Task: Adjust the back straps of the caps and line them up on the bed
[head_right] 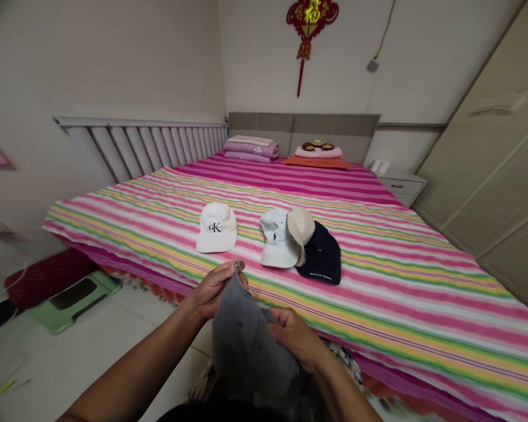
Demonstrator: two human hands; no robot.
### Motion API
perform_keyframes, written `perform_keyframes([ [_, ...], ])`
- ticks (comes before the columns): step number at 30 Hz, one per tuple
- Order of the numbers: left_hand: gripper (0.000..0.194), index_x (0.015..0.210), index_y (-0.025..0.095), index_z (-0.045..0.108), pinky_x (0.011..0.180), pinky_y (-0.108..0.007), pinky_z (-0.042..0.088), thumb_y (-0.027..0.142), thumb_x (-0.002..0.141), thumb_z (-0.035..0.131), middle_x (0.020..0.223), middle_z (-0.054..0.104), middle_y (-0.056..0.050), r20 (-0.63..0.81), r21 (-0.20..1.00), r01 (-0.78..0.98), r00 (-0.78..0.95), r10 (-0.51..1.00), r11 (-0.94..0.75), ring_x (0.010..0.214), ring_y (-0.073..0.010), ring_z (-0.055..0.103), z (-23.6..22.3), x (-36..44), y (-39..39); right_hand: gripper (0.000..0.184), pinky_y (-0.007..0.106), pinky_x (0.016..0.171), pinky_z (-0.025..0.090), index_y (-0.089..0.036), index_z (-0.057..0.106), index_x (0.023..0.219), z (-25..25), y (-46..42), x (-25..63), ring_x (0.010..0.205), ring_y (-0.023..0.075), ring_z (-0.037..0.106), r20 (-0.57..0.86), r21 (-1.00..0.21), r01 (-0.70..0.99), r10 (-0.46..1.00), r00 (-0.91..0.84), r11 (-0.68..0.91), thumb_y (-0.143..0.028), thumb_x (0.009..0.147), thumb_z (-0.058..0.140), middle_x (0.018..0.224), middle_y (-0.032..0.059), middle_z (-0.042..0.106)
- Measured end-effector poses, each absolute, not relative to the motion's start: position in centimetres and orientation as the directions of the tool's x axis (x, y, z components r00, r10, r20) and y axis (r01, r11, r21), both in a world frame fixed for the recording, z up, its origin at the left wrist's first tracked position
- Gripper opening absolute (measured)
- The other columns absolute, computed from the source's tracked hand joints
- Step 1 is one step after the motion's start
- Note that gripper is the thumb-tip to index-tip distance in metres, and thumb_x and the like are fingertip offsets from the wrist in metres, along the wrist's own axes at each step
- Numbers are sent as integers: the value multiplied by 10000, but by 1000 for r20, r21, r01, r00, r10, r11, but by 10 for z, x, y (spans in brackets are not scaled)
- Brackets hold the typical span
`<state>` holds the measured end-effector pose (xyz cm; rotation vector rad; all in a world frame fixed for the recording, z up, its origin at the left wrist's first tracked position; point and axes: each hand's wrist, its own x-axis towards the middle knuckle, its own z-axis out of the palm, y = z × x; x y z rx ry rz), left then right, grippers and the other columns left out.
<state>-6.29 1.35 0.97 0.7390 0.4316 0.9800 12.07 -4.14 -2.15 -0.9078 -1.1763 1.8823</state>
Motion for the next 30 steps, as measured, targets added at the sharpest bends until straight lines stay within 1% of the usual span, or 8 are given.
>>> perform_keyframes([
  [3, 236, 817, 159, 521, 521, -259, 467, 351, 707, 604, 724, 664, -51, -9, 712, -606, 496, 868, 354, 541, -150, 603, -5, -80, 22, 338, 318, 590, 467, -183, 610, 940, -18, -44, 102, 634, 201, 632, -154, -832, -412, 868, -472, -372, -361, 658, 665, 701, 37, 681],
  [6, 461, 947, 136, 576, 678, -289, 467, 465, 631, 646, 836, 666, -87, -3, 712, -582, 557, 830, 393, 752, -194, 626, -38, -100, 20, 278, 333, 632, 476, -206, 605, 924, -11, -33, 95, 673, 207, 637, -145, -782, -558, 952, -270, -277, -345, 686, 645, 729, 28, 688],
  [11, 450, 879, 129, 648, 781, -304, 434, 329, 494, 767, 784, 674, -74, -95, 797, -378, 691, 717, 471, 850, -231, 615, -102, -116, -12, 206, 338, 626, 492, -199, 603, 792, -16, -2, 92, 625, 203, 633, -218, -740, -633, 971, -98, -230, -331, 654, 681, 664, 0, 679],
  [15, 384, 966, 170, 627, 793, -290, 434, 226, 594, 706, 836, 673, -61, -98, 788, -470, 543, 834, 399, 876, -210, 613, -116, -120, -24, 245, 337, 666, 495, -188, 610, 834, -29, 16, 90, 690, 205, 637, -180, -767, -615, 981, -66, -182, -325, 647, 689, 759, 16, 689],
  [20, 382, 982, 180, 598, 788, -269, 452, 143, 610, 677, 863, 675, -45, 2, 788, -589, 296, 955, 181, 849, -184, 620, -73, -144, 24, 368, 325, 768, 466, -219, 570, 1001, -50, 21, 98, 929, 201, 600, -192, -821, -541, 981, -40, -183, -369, 677, 662, 1042, 41, 645],
  [23, 397, 959, 173, 592, 785, -259, 459, 126, 578, 696, 830, 679, -31, 143, 812, -582, 128, 981, -42, 825, -172, 622, -19, -162, 78, 416, 344, 745, 469, -222, 548, 1039, -61, 16, 106, 888, 210, 618, -277, -811, -519, 959, -67, -271, -408, 680, 647, 1039, 65, 648],
  [27, 393, 930, 185, 598, 790, -240, 457, 106, 556, 688, 813, 674, -3, 389, 727, -599, -43, 920, -335, 836, -158, 609, 54, -179, 153, 425, 292, 678, 468, -199, 567, 1010, -73, 7, 113, 838, 199, 629, -336, -791, -519, 939, -76, -325, -414, 656, 666, 989, 89, 670],
  [30, 315, 937, 190, 596, 778, -217, 455, 82, 642, 615, 850, 671, -4, 272, 778, -547, -150, 951, -309, 817, -128, 606, 74, -186, 195, 404, 272, 634, 471, -188, 587, 982, -84, 0, 119, 768, 178, 636, -374, -774, -524, 924, -75, -356, -398, 649, 677, 964, 88, 679],
])
